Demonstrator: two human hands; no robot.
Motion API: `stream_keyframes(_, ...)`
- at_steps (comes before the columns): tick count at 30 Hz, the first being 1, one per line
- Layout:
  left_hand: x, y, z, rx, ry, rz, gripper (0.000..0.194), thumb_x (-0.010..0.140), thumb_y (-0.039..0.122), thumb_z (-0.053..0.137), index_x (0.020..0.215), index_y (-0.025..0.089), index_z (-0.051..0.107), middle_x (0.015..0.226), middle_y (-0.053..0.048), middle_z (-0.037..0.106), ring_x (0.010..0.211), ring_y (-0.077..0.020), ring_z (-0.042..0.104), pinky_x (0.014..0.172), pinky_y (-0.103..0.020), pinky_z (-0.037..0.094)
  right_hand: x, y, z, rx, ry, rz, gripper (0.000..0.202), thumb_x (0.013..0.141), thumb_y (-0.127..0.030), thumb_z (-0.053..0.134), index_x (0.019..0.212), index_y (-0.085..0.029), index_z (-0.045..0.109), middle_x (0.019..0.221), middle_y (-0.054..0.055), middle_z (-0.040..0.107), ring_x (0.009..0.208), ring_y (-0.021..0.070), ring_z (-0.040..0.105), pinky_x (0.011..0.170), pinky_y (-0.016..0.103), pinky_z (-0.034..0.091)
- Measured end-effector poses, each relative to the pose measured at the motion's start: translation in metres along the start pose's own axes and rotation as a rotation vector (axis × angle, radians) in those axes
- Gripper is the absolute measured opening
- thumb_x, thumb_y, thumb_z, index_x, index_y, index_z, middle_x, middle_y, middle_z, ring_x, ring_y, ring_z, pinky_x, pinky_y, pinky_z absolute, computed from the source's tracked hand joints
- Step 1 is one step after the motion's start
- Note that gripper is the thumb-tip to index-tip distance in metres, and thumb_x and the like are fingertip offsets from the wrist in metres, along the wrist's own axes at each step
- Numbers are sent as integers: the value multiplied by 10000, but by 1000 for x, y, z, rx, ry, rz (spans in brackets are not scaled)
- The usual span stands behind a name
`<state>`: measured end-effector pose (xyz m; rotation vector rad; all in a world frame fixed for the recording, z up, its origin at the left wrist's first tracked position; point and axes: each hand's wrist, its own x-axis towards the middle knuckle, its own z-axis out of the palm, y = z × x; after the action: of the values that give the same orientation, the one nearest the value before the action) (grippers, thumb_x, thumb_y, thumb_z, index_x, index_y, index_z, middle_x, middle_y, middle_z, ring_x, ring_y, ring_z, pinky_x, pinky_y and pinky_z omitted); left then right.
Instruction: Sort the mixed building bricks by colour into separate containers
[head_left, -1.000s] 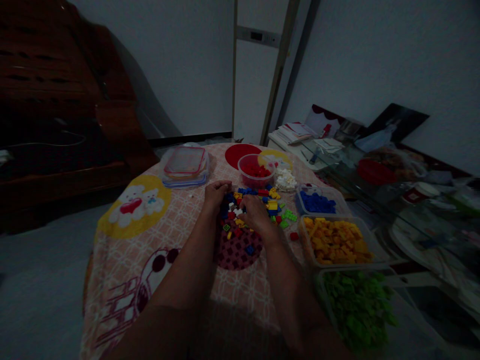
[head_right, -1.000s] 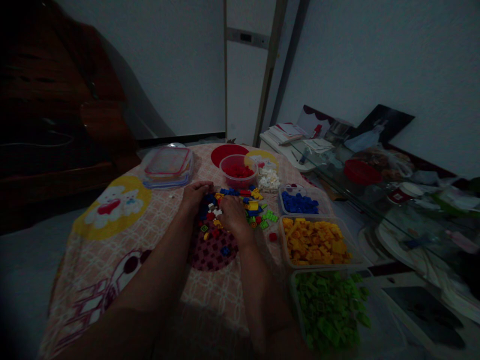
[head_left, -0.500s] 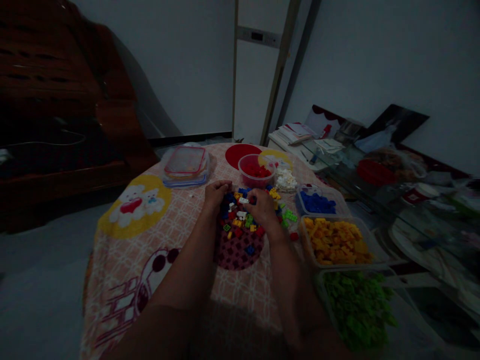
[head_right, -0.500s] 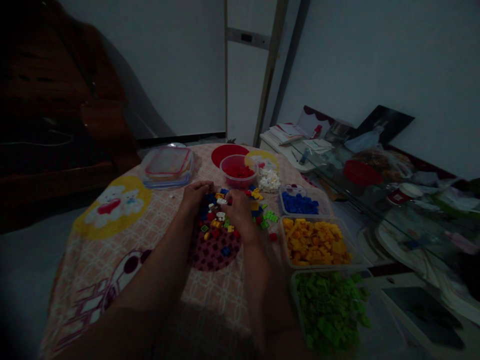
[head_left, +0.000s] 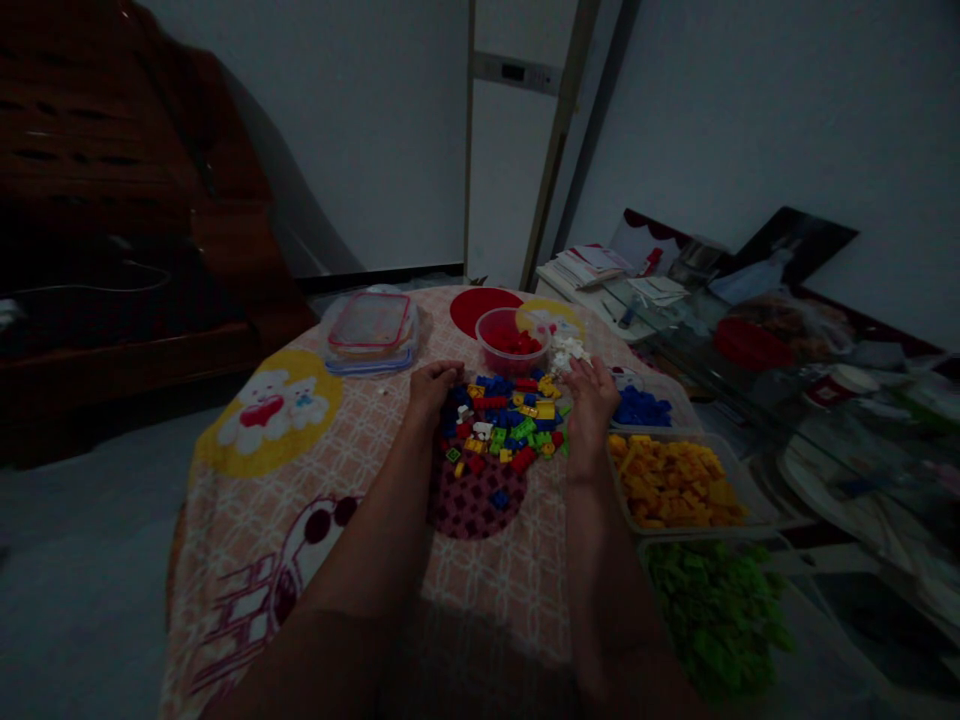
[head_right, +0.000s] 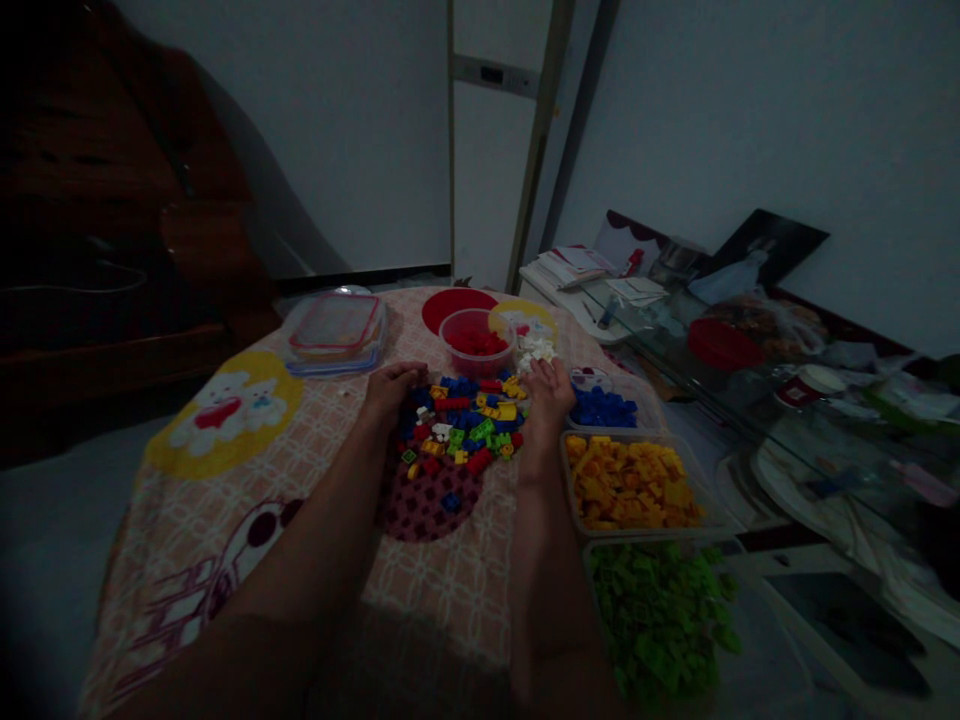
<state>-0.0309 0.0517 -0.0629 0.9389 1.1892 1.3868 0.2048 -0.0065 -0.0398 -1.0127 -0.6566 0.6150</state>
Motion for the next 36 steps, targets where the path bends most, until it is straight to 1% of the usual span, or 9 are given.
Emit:
stream_keyframes(3, 0, 0, 0, 7, -4, 1, 205, 624, 221, 683, 791, 148, 777, 737, -44, 738, 713, -168, 673, 718, -281, 529, 1, -3, 0, 10, -13, -2, 729, 688, -333, 714, 1379, -191, 532, 1411, 164, 599, 1269, 245, 629, 1007, 450, 562)
stream_keyframes(7, 0, 0, 0, 1, -3, 3, 198, 624, 226, 691, 786, 150, 776, 743, -43, 740, 717, -168, 674, 718, -277, 524, -5, -7, 6, 20, -31, 26, 557, 679, -302, 717, 1215, -169, 641, 1245, 127, 708, 1128, 219, 705, 1025, 434, 557)
stream_keyframes(11, -1, 2, 1, 10, 4, 7, 180, 628, 214, 688, 775, 155, 775, 723, -36, 729, 703, -165, 664, 708, -274, 517, -16, -11, 15, -34, -125, 70, 266, 696, -287, 701, 934, -168, 703, 909, 53, 769, 801, 173, 746, 825, 354, 624)
stream_keyframes(15, -2, 3, 1, 24, 0, 9, 174, 631, 222, 696, 769, 150, 773, 731, -44, 729, 707, -168, 660, 722, -284, 519, -31, -10, 29, -166, -280, 92, 170, 751, -278, 650, 869, -176, 719, 760, 18, 759, 634, 156, 707, 652, 295, 603)
stream_keyframes(17, -2, 3, 1, 21, -2, 16, 180, 630, 232, 702, 772, 148, 774, 735, -47, 732, 709, -168, 659, 730, -289, 524, -41, -8, 38, -271, -399, 48, 161, 779, -270, 646, 882, -186, 738, 771, 14, 769, 672, 165, 715, 680, 298, 597)
stream_keyframes(20, -1, 2, 0, 32, 1, 36, 187, 627, 240, 698, 772, 154, 779, 718, -41, 730, 695, -167, 650, 717, -287, 525, -59, -7, 50, -497, -625, -102, 179, 834, -214, 631, 952, -215, 765, 933, 20, 800, 856, 180, 738, 824, 315, 585)
stream_keyframes(25, 3, -2, -1, -1, -16, 34, 194, 615, 221, 687, 770, 153, 783, 712, -37, 729, 682, -159, 649, 707, -278, 521, -83, -6, 61, -1042, -945, -366, 268, 927, -152, 571, 1100, -228, 761, 1148, 83, 764, 1076, 224, 694, 980, 349, 504)
stream_keyframes(29, 4, -3, -1, -11, -24, 27, 208, 617, 219, 684, 785, 150, 785, 725, -39, 734, 696, -160, 657, 727, -283, 530, -89, -7, 61, -1272, -1019, -439, 272, 981, -197, 529, 1161, -240, 730, 1137, 88, 746, 1083, 237, 664, 962, 349, 469)
stream_keyframes(36, 1, -2, 0, 23, -27, 46, 210, 630, 218, 665, 791, 151, 781, 734, -38, 733, 711, -162, 659, 740, -285, 533, -88, -7, 61, -1290, -990, -401, 172, 954, -214, 583, 1092, -208, 686, 1130, 91, 733, 1064, 246, 634, 934, 352, 436)
